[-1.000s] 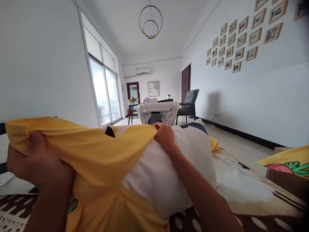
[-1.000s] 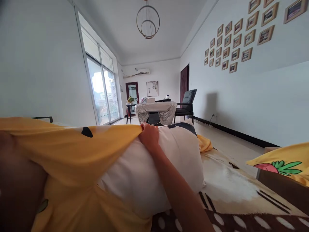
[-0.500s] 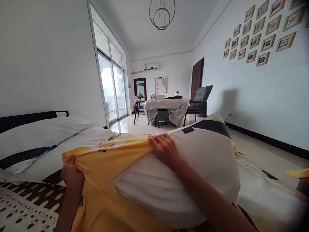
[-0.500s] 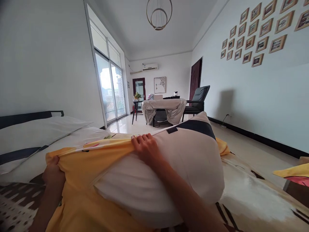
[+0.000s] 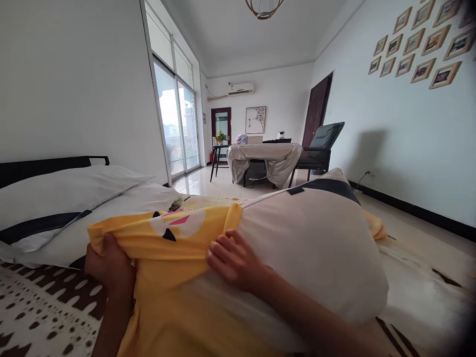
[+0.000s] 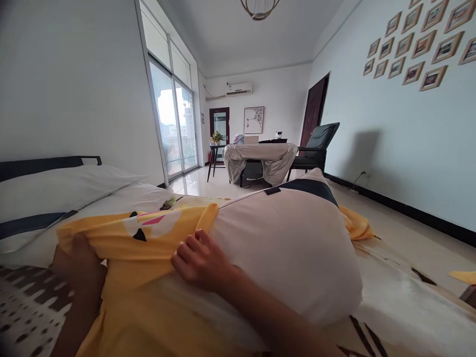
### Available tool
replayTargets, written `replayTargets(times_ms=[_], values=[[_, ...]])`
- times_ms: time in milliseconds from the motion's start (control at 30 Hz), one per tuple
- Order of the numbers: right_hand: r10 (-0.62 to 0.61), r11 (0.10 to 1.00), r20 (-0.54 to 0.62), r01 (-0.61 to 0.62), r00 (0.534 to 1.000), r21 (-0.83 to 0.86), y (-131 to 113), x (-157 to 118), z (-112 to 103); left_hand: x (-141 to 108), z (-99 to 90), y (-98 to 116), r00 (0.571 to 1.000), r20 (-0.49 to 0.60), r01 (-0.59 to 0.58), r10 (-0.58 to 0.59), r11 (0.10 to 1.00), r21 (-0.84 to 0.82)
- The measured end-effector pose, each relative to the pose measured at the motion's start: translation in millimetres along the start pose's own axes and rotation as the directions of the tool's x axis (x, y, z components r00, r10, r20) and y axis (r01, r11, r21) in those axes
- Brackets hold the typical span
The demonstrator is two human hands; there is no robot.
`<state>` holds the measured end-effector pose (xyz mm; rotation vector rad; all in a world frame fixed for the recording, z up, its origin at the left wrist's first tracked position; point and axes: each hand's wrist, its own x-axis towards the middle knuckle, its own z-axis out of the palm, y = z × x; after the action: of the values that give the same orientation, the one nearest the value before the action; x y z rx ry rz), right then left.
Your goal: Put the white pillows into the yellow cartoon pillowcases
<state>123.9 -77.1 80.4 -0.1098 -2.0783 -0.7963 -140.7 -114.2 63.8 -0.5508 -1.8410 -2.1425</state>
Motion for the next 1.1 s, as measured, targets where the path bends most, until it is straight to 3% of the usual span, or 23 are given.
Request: replayTargets(times_ms=[67,133,167,200,233,267,300,367,400,433,467,567,667,700,733,833,900,1000,1100], values=[[0.141,0.986,0.168,-0.154,0.976,0.061,8,-15,6,1,-1.2,3,0.998,0.029,-0.063,0.062,0.997,0.034],[0.226,0.952,0.357,-0.283,0.906,0.115,15,-34,9,1,-10.5,14,0.970,0.174,-0.176,0.168,0.984,0.030],[0.245,0.934,0.449,-0.333,0.859,0.127,17,-44,8,0,-17.9,22,0.932,0.298,-0.227,0.205,0.973,0.041],[0.259,0.917,0.528,-0.378,0.809,0.129,18,-55,7,-3,-26.5,31,0.868,0.442,-0.277,0.225,0.959,0.056],[0.269,0.899,0.590,-0.418,0.761,0.128,19,-65,4,-8,-35.5,40,0.774,0.586,-0.334,0.239,0.941,0.058],[0.281,0.881,0.635,-0.455,0.720,0.127,19,-74,1,-15,-44.0,49,0.647,0.717,-0.408,0.258,0.912,0.040],[0.289,0.865,0.667,-0.486,0.687,0.126,19,-81,-4,-25,-51.1,57,0.489,0.827,-0.491,0.278,0.871,-0.003],[0.291,0.839,0.702,-0.527,0.650,0.140,18,-93,-16,-52,-58.0,69,0.175,0.931,-0.621,0.320,0.770,-0.148],[0.284,0.830,0.714,-0.537,0.640,0.151,18,-97,-24,-69,-57.1,72,0.049,0.943,-0.656,0.330,0.722,-0.219],[0.274,0.824,0.725,-0.542,0.632,0.162,17,-101,-33,-86,-53.4,74,-0.042,0.943,-0.677,0.331,0.685,-0.270],[0.265,0.822,0.734,-0.545,0.625,0.167,17,-106,-43,-104,-47.3,73,-0.090,0.938,-0.688,0.334,0.660,-0.301],[0.264,0.833,0.762,-0.539,0.591,0.130,14,-131,-74,-145,-22.9,65,-0.159,0.926,-0.704,0.343,0.619,-0.350],[0.336,0.874,0.742,-0.486,0.580,-0.016,12,-174,-95,-166,-5.4,59,-0.133,0.932,-0.760,0.338,0.569,-0.315],[0.381,0.884,0.709,-0.460,0.594,-0.090,11,-189,-98,-172,-2.8,59,-0.118,0.937,-0.783,0.328,0.550,-0.291],[0.427,0.886,0.662,-0.433,0.616,-0.169,12,-203,-98,-177,-1.5,62,-0.133,0.939,-0.800,0.316,0.525,-0.290],[0.479,0.876,0.526,-0.354,0.702,-0.327,16,-220,-88,-201,-1.6,78,-0.281,0.937,-0.821,0.208,0.453,-0.347],[0.451,0.887,0.490,-0.313,0.746,-0.341,22,-208,-80,-223,-2.2,93,-0.323,0.936,-0.824,0.141,0.444,-0.352],[0.377,0.916,0.474,-0.244,0.796,-0.319,35,-165,-77,-248,-3.4,114,-0.287,0.948,-0.832,0.135,0.456,-0.317],[0.208,0.959,0.509,-0.072,0.835,-0.273,47,-110,-92,-245,-8.5,133,-0.242,0.952,-0.838,0.186,0.455,-0.302]])
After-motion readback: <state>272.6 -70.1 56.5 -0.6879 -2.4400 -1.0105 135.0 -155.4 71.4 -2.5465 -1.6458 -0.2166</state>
